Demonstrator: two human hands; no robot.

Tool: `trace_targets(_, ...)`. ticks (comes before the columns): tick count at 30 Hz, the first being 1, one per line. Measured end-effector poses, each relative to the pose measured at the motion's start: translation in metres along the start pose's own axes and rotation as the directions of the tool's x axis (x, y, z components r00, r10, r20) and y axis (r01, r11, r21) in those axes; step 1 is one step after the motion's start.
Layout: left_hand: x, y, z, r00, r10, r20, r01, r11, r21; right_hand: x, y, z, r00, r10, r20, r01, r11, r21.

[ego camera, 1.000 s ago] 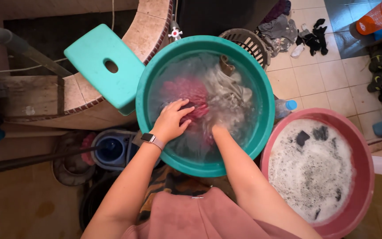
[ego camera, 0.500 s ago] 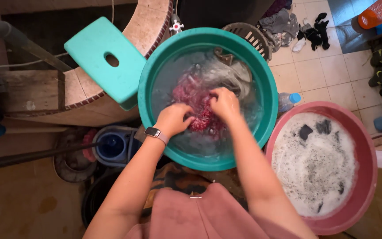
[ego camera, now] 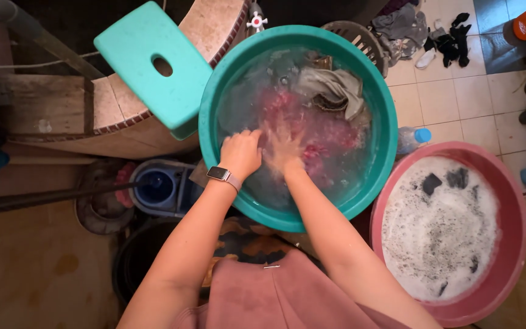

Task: Hand washing clothes in plastic basins with soap and water.

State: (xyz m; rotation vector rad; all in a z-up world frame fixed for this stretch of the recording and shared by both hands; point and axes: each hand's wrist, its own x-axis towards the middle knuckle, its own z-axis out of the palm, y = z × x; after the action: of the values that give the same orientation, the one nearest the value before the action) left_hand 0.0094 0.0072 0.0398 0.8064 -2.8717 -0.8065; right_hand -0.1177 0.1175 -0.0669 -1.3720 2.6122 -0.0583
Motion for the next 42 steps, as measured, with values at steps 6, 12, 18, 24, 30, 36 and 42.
trace_targets(6, 0.000, -0.002, 0.001, 0.990, 0.061, -0.126, -0.067, 0.997, -0.039, 0.008, 0.015, 0.055, 0.995, -0.097, 0.002, 0.096, 0.979, -0.181)
trace_targets(12, 0.000, 0.000, -0.003, 0.970, 0.118, -0.214, -0.133, 0.990, -0.055, -0.005, 0.013, 0.002, 0.999, -0.041, -0.033, 0.037, 0.991, -0.129)
trace_targets(18, 0.002, -0.002, 0.003, 0.974, 0.147, -0.175, -0.163, 0.983, -0.081, -0.011, 0.010, -0.064, 0.970, 0.226, -0.086, -0.207, 0.960, 0.188)
trace_targets(24, -0.003, 0.002, -0.007, 0.944, 0.253, -0.210, -0.288, 0.944, -0.158, -0.052, 0.031, -0.099, 0.962, 0.043, -0.271, 0.134, 0.787, 0.602)
trace_targets(30, -0.012, 0.057, -0.032, 0.893, 0.332, -0.304, -0.342, 0.939, 0.019, -0.129, 0.057, -0.172, 0.831, 0.059, -0.553, 0.246, 0.853, 0.461)
trace_targets(36, -0.018, 0.153, -0.009, 0.820, 0.497, -0.283, -0.495, 0.865, 0.085, -0.245, 0.163, -0.169, 0.640, 0.406, -0.652, -0.041, 0.866, 0.498)
trace_targets(42, -0.045, 0.246, 0.064, 0.698, 0.714, -0.055, -0.715, 0.699, -0.010, -0.364, 0.289, -0.011, 0.763, 0.636, -0.115, -0.565, 0.743, 0.359)
